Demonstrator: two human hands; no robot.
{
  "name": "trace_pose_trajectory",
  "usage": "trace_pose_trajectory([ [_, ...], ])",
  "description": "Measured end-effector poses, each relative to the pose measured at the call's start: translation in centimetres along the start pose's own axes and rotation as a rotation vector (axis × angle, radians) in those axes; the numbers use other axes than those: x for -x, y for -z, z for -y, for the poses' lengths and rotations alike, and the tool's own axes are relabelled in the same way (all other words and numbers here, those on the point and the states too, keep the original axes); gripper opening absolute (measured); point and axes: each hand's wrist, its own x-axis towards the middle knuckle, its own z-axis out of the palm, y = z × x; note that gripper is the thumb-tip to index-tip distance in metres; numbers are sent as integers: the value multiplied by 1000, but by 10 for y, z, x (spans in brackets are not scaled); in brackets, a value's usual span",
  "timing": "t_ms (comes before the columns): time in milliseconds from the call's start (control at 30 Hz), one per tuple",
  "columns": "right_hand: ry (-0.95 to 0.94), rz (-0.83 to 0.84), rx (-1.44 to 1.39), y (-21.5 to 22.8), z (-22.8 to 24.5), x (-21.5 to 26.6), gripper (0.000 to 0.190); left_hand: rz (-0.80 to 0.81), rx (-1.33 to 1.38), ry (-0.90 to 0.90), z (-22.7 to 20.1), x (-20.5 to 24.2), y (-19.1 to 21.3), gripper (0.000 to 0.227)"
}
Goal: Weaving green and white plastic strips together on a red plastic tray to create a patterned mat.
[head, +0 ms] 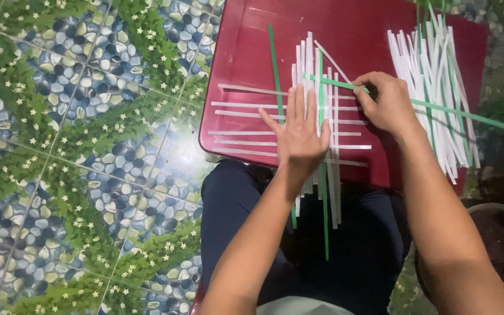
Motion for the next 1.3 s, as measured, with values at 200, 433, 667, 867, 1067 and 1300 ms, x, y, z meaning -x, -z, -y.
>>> trace_pose_trajectory([
  [200,-51,46,-75,11,28,1,20,-14,2,13,-1,-1,-5,56],
  [433,-19,52,-98,8,19,-4,21,-43,7,9,-3,-4,-12,57],
  [667,-104,41,1,21,13,12,21,-105,40,15,-3,-3,-16,57],
  [867,-398,-1,45,43,25,65,28,23,-2,32,-1,-7,-17,60],
  [1067,-601,-56,-109,22,49,77,20,-139,61,9,-5,-6,-30,59],
  [1300,-673,-46,-253,-28,58,56,22,-351,98,-6,-3,-8,-44,58],
])
